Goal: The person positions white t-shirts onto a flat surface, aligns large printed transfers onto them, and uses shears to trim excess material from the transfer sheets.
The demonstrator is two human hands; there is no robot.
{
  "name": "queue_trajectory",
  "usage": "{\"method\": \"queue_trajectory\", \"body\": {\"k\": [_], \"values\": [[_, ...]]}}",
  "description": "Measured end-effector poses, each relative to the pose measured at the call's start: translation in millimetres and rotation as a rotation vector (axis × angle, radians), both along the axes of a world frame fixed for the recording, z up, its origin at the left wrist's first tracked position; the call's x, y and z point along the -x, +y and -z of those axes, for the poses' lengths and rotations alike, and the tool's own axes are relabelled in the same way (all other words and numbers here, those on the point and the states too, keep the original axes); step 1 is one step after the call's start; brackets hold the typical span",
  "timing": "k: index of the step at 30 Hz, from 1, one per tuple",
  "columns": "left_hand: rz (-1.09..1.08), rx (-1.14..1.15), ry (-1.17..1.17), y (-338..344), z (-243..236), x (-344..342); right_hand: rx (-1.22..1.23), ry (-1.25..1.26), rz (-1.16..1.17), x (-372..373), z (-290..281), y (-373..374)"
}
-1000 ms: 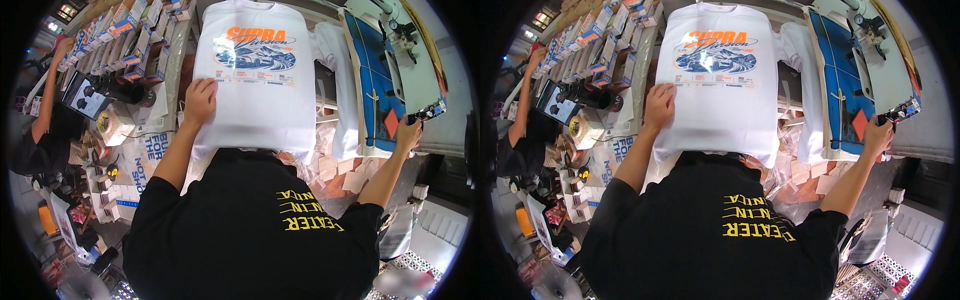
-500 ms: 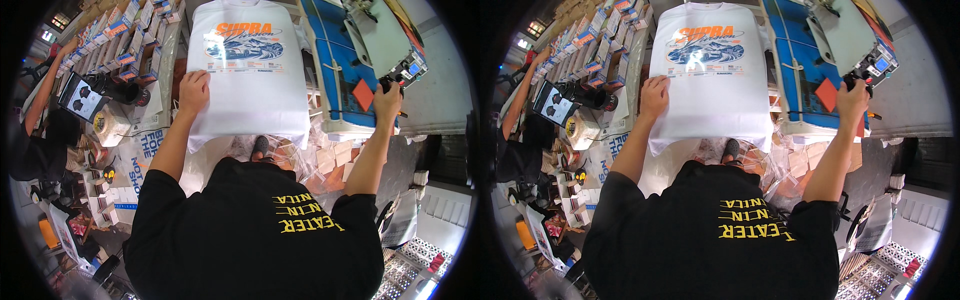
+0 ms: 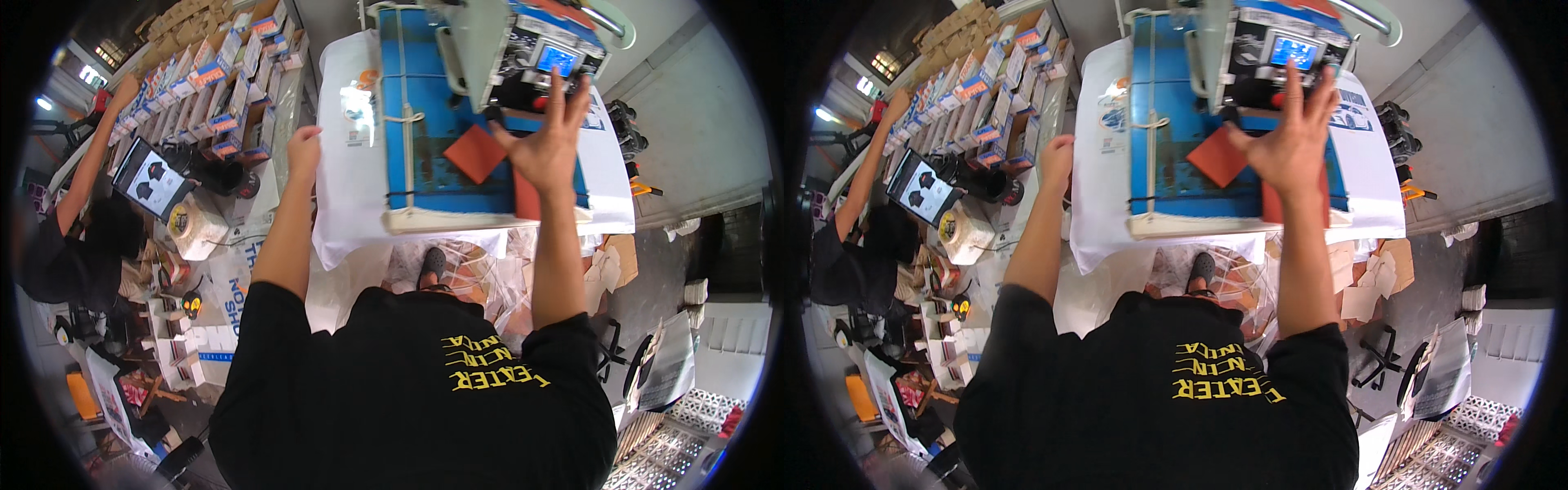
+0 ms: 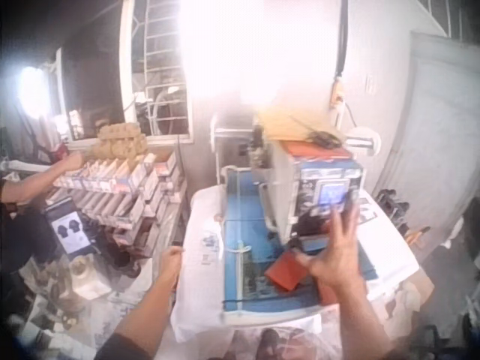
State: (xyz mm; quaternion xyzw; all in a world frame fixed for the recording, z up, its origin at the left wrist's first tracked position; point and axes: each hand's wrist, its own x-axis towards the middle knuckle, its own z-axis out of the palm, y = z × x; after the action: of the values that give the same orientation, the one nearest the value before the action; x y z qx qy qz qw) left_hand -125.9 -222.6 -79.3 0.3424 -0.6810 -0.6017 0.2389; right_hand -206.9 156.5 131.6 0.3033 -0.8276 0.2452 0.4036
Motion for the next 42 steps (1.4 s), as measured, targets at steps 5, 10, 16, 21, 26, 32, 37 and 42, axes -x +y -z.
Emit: {"method": "queue_trajectory", "body": {"k": [5,10,16,21,26,32,37,42], "values": [[-0.145,0.035,0.060,-17.9,53.0,-90.3,0.075,0.018,-0.067,-23.6,1.3,-50.4],[-0.254,-0.054,0.035,-5.5,86.6,-197.7,0.084,-0.061,-0.071,-43.7,7.9,-86.5],[-0.299,0.213,-0.146,86.6,84.3,-286.6,0.078,-0.102,-0.051,-54.5,5.2,-100.0],[0.270,-0.024,-0.178,198.3,106.9,-300.3,0.188,-0.287,-0.509,-45.5,-1.6,-27.1],[1.008,-0.155,-0.350,321.3,107.3,-209.0,0.307,-0.346,-0.066,37.3,90.3,178.5],[0.832,-0.798,-0.237,473.3,135.1,-46.4,-0.016,-0.620,-0.153,49.3,170.3,330.4],[0.337,-1.106,0.181,529.9,78.6,54.0,-0.233,-0.436,-0.412,30.9,154.4,314.5],[0.313,-0.896,0.436,525.1,-13.0,59.7,-0.415,-0.665,-0.451,70.7,141.3,298.6]]}}
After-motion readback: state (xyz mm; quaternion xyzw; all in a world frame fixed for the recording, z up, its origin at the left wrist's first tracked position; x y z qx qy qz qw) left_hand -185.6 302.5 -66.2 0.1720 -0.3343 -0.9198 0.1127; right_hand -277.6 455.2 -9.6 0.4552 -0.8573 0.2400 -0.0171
